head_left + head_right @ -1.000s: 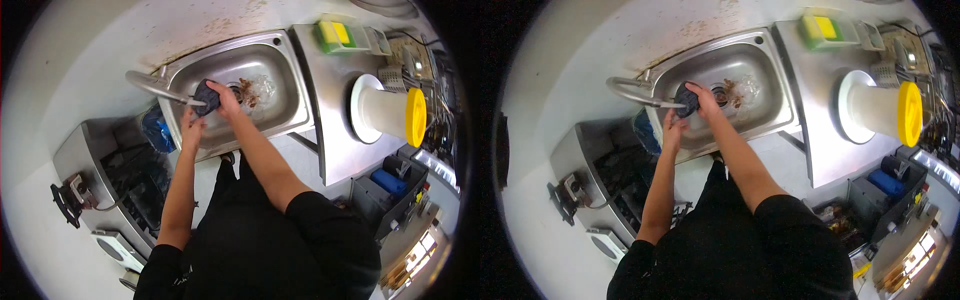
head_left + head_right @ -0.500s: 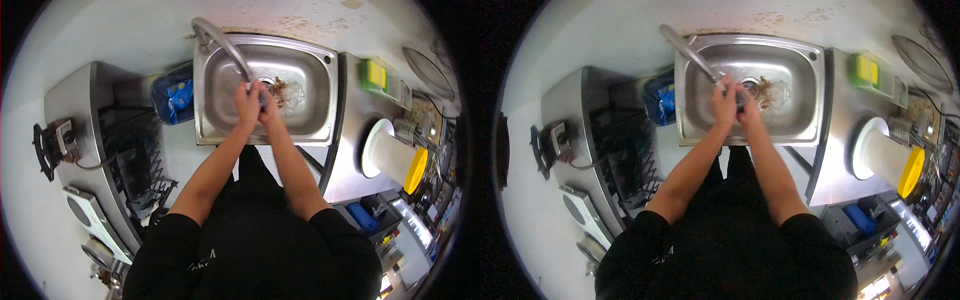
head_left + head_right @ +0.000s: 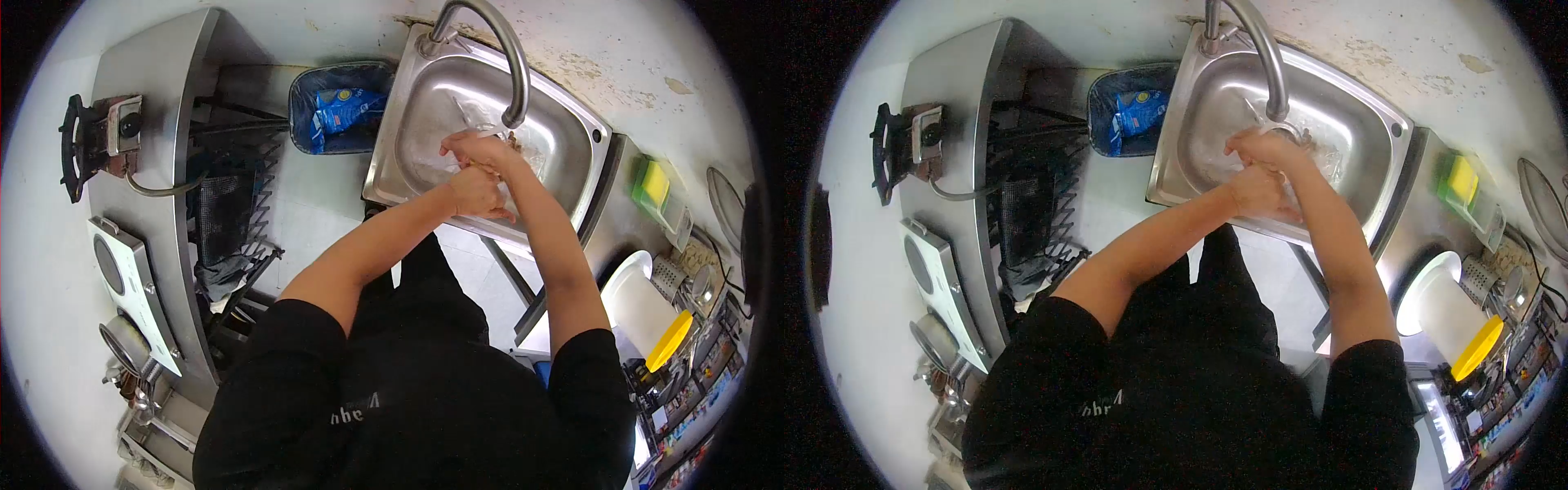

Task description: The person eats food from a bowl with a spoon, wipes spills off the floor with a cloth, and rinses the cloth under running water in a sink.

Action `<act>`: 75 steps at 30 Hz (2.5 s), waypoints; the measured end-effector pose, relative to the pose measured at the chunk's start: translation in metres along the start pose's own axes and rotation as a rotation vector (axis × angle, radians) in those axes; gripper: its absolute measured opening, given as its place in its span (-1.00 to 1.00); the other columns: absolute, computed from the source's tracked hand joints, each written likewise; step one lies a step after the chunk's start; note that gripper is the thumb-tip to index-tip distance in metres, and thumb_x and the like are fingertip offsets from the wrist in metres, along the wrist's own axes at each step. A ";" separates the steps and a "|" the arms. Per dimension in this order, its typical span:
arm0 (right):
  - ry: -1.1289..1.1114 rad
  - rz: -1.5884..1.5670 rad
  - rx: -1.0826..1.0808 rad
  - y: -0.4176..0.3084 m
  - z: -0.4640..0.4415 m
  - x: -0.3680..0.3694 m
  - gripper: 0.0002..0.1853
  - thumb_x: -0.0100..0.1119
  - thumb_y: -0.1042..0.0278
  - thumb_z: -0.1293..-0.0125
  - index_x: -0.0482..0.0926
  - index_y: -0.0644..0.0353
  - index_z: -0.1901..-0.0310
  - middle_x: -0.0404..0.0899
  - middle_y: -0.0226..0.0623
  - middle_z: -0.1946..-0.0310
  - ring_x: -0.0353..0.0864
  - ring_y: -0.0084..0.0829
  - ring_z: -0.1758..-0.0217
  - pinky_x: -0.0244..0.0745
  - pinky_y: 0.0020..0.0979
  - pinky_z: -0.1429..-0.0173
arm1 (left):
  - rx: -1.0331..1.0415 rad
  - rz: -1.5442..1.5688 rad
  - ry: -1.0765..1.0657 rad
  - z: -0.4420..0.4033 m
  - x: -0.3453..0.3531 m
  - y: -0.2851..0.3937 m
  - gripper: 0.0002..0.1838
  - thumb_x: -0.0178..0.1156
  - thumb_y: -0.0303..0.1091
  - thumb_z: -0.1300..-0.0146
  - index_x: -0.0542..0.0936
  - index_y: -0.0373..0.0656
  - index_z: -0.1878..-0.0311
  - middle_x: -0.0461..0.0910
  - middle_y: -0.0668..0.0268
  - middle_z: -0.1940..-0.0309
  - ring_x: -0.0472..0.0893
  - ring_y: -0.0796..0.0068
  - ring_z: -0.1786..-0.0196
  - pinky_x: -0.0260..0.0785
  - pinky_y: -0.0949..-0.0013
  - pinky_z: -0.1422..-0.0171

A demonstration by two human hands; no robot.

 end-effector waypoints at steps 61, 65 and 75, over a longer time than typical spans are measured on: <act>1.096 0.335 -0.286 0.017 0.029 0.009 -0.76 0.18 0.22 -0.17 0.58 0.26 0.34 0.56 0.04 0.34 0.58 0.03 0.24 0.48 -0.09 0.13 | -0.662 0.076 0.336 0.138 -0.144 -0.116 -0.33 0.14 -0.53 -0.01 0.24 -0.30 -0.27 0.32 -0.06 -0.18 0.33 -0.04 -0.23 0.18 0.22 -0.33; 1.069 0.183 -0.253 -0.007 0.055 -0.004 -0.66 0.17 0.08 -0.20 0.60 0.25 0.35 0.58 0.06 0.41 0.58 0.06 0.30 0.47 -0.12 0.18 | -0.732 0.003 0.543 0.132 -0.128 -0.091 -0.36 0.10 -0.41 -0.18 0.15 -0.38 -0.31 0.16 -0.14 -0.29 0.21 -0.09 -0.33 0.08 0.14 -0.39; 0.741 -0.514 -0.481 -0.005 0.075 -0.004 -0.79 0.15 0.37 -0.25 0.57 0.27 0.13 0.56 -0.35 0.47 0.45 -0.53 0.40 0.37 -0.47 0.23 | -0.702 -0.376 0.187 0.124 -0.074 -0.040 -0.27 0.01 -0.24 -0.29 -0.04 -0.45 -0.38 -0.14 -0.21 -0.41 -0.12 -0.14 -0.47 -0.19 -0.13 -0.45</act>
Point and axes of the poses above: each hand's wrist, its own z-axis away from the middle knuckle, its own x-axis out of the palm, y = z × x, the point moved 4 cm from there along -z, towards the middle knuckle
